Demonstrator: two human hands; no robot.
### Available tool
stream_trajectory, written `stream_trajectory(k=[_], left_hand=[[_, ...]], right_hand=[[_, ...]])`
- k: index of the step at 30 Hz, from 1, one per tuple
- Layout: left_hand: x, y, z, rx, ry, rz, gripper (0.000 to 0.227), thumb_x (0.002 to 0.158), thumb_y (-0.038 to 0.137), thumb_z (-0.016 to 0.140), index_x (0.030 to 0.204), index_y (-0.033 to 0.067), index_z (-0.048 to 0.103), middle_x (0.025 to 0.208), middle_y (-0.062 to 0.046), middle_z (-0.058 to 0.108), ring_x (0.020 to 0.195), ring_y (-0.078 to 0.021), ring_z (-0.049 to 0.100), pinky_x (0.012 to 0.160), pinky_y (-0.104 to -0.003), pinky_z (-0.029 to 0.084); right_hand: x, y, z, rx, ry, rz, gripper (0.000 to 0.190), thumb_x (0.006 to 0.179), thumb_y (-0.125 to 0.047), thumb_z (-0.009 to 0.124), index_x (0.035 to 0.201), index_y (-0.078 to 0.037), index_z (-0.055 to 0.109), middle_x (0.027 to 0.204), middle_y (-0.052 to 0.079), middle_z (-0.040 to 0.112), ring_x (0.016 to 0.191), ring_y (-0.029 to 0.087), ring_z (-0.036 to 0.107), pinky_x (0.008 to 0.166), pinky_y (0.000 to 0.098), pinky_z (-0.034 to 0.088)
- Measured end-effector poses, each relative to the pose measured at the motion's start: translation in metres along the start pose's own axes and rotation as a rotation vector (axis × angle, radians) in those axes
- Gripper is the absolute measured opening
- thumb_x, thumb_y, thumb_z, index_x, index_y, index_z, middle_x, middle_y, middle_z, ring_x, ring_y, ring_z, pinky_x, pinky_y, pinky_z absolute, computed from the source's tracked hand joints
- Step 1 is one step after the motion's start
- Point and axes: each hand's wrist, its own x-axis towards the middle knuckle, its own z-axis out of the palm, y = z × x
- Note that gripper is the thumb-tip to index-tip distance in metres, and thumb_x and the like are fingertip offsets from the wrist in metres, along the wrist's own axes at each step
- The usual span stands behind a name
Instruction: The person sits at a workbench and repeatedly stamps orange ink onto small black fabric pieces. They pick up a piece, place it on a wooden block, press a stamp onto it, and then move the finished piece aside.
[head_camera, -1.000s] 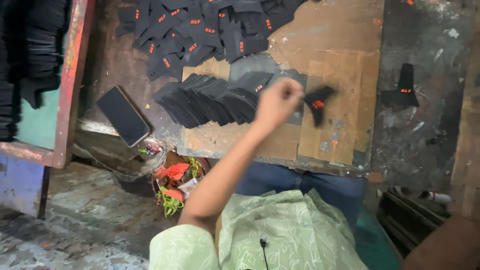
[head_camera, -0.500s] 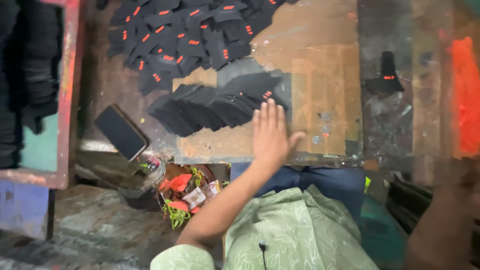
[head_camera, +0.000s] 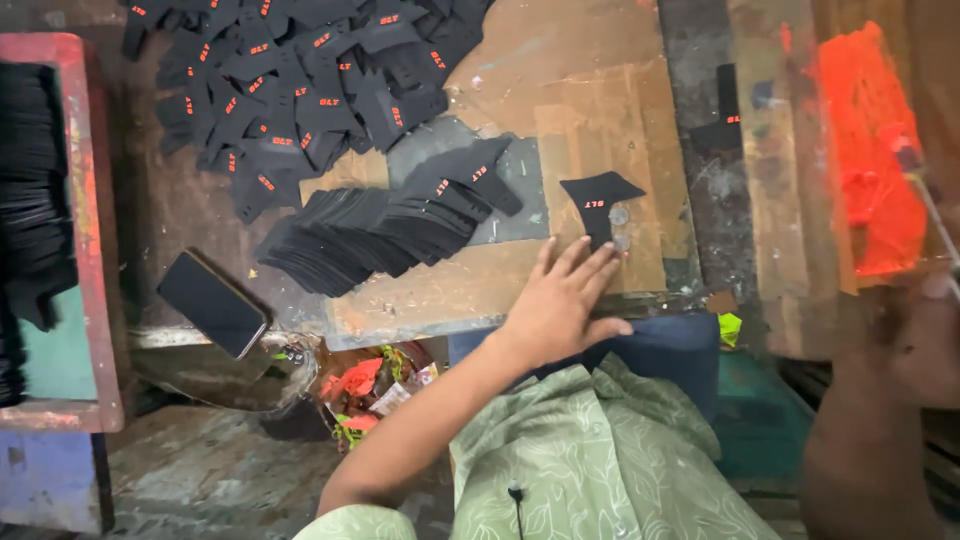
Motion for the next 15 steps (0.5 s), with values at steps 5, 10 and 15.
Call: stream_trajectory(k=[5,10,15], left_hand=[[0.003,0.007,-0.061,-0.533,0.279,-0.115,0.068,0.096,0.043,0.074,0.147,0.0034,0.052,0.160,-0.018,0.051,0.147,-0.0348,0.053,0.124,-0.044,0.043],[0.006,0.007,-0.041,-1.017,0.338,-0.408,0.066,0.096,0.030,0.071,0.149,-0.0016,0.048,0.141,-0.019,0.064,0.131,-0.0280,0.066,0.110,-0.037,0.053],[0.001,-0.012,0.007,-0.908,0.317,-0.821,0.070,0.087,0.036,0.074,0.142,-0.0013,0.053,0.119,-0.018,0.073,0.113,-0.0277,0.073,0.096,-0.035,0.056]], right_hand=[[0.028,-0.059,0.056,0.016,-0.007,-0.026,0.031,0.106,0.005,0.058,0.134,-0.009,0.063,0.136,0.005,0.067,0.118,0.019,0.065,0.104,0.0364,0.053],[0.012,-0.062,0.098,-0.225,-0.406,-0.077,0.038,0.081,0.006,0.061,0.117,-0.004,0.070,0.125,0.012,0.070,0.123,0.032,0.065,0.110,0.0462,0.050],[-0.014,-0.038,0.123,-0.193,-0.540,-0.005,0.037,0.080,0.002,0.064,0.114,-0.011,0.073,0.119,0.006,0.072,0.117,0.025,0.067,0.112,0.0470,0.045]])
